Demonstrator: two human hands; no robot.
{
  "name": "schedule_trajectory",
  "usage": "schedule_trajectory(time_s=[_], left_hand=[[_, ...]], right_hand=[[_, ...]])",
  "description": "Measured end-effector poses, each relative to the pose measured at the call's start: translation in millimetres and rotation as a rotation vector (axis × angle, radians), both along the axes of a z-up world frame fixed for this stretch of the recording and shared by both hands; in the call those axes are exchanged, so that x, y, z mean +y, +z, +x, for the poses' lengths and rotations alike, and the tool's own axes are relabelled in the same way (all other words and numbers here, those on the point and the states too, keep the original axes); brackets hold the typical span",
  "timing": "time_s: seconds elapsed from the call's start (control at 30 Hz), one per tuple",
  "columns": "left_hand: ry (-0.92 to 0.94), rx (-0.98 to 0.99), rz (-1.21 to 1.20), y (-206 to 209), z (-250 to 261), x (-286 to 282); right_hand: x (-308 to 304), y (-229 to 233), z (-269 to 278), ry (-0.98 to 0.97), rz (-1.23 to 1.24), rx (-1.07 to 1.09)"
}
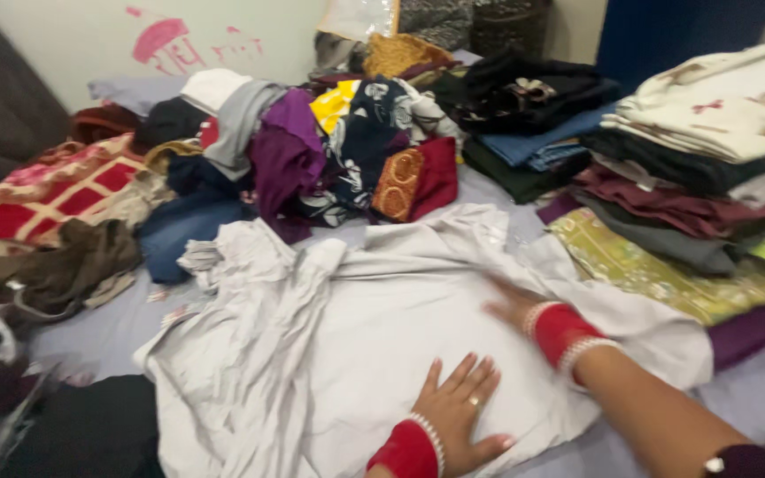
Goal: The person buttons a grey shirt and then smooths it out by hand on a bed.
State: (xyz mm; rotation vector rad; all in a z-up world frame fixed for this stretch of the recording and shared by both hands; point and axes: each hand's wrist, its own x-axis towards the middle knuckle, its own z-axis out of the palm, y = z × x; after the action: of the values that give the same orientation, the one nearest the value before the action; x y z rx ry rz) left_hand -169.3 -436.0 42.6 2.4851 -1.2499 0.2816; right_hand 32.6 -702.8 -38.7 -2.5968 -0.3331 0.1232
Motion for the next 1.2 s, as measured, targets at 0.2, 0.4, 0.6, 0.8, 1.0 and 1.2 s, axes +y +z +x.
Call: schedule_trajectory(time_s=[0.2, 0.4, 0.6, 0.8, 1.0, 1.2], left_hand=[[0.449, 0.111, -0.139, 48, 37, 121], [1.207, 0.193, 0.182, 81, 59, 207], [0.298, 0.515, -0.196, 83, 10, 161], [0.497, 0.661, -0.312, 134, -26, 225], [1.620, 0.239, 0.463, 71, -58, 388], [1.587, 0.253, 0.164, 1, -78, 455]], right_hand=[[-6, 5, 1, -0.400, -0.068, -0.193], [176, 46, -55, -0.154, -0.261, -0.286], [289, 24, -97, 0.208, -0.063, 0.016], [299, -12, -95, 0.248, 0.283, -0.247], [303, -4, -96, 0.147, 0.242, -0.176], [305, -3, -93, 0.181, 0.163, -0.219]])
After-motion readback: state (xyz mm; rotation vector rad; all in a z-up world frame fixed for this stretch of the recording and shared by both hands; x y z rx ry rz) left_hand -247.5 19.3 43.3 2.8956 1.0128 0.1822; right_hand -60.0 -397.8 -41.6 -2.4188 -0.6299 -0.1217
